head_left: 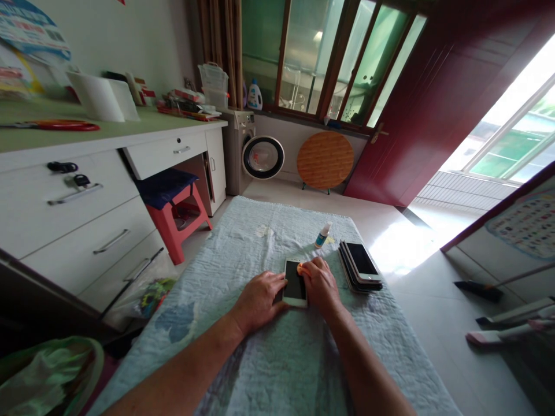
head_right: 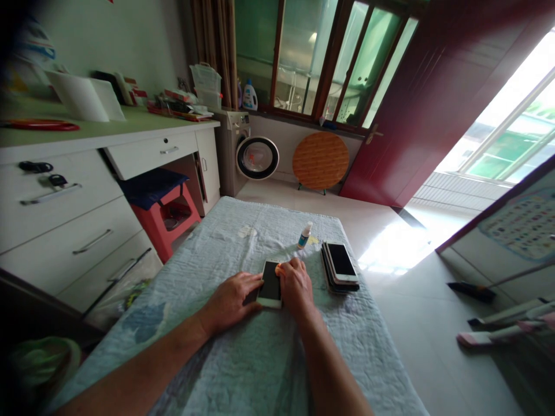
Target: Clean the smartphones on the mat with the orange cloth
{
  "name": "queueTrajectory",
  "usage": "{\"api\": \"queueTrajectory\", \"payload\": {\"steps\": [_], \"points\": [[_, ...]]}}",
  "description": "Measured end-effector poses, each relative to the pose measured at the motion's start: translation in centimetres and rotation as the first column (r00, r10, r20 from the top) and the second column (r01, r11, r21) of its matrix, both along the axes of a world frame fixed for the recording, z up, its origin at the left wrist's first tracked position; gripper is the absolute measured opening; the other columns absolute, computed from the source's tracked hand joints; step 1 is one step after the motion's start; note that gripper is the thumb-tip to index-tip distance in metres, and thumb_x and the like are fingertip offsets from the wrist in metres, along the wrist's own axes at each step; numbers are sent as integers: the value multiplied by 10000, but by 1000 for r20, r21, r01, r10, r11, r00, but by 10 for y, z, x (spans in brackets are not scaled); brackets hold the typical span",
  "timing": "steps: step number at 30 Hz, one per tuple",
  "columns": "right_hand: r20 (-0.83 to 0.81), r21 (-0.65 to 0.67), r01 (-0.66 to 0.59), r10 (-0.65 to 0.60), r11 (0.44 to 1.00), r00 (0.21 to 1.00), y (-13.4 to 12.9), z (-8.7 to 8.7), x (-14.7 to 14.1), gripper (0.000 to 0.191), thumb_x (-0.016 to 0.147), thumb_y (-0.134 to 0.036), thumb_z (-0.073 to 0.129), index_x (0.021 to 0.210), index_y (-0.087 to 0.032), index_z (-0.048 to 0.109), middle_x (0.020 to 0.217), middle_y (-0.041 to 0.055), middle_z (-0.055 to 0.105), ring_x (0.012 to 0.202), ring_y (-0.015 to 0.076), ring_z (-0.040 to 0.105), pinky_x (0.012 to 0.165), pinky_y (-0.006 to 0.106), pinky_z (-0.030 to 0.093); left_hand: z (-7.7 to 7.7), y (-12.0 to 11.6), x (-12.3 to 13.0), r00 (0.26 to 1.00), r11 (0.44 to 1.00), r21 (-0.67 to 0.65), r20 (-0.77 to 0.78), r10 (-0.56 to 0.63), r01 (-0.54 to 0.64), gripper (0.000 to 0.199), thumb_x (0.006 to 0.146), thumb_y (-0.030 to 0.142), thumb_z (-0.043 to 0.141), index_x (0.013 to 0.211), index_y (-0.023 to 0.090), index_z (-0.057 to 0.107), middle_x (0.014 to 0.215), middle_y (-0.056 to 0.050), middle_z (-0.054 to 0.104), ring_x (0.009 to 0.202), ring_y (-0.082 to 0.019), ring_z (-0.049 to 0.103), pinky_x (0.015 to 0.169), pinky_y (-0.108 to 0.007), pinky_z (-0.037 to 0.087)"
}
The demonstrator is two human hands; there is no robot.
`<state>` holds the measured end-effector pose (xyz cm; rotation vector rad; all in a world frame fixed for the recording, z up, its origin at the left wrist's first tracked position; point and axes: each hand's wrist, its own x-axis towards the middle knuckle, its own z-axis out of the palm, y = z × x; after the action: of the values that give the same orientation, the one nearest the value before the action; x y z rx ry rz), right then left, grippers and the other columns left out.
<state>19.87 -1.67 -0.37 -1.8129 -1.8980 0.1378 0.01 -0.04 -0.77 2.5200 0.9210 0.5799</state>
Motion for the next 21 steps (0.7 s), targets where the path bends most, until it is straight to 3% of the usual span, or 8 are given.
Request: {"api": "queueTrajectory", "payload": {"steps": [3,7,10,21], "points": [[8,-4,-4,4,1000,1000,0,1,-5,188,916,-204,498,825,-222,662,880,31,555,883,168,507,789,247,377,-1,0,0,1000,1000,2,8,0,0,441,836,498,634,1158,197,618,1284,-89,611,1128,-286,560,992,-411,431],[-23,-44,-151,150,988,988,-9,6,-14,191,906,-184,509,785,-217,653,843,19,555,847,147,521,784,225,386,-1,0,0,999,1000,4,39,-24,24,508,847,563,589,1196,194,591,1222,-91,640,1087,-284,576,974,-409,441],[-50,-43,-197,195,980,980,-13,7,-14,177,903,-186,519,796,-215,657,846,16,559,846,141,528,772,215,389,0,0,0,999,1000,10,37,-19,19,513,848,565,587,1202,193,585,1212,-92,643,1081,-286,576,967,-413,444],[-12,-68,53,-54,996,998,17,-1,11,166,902,-246,516,845,-206,667,882,40,591,868,163,552,788,244,391,2,-1,1,1000,1000,1,-20,14,-14,375,804,370,687,1126,188,629,1259,-81,626,1117,-275,561,978,-396,441]]}}
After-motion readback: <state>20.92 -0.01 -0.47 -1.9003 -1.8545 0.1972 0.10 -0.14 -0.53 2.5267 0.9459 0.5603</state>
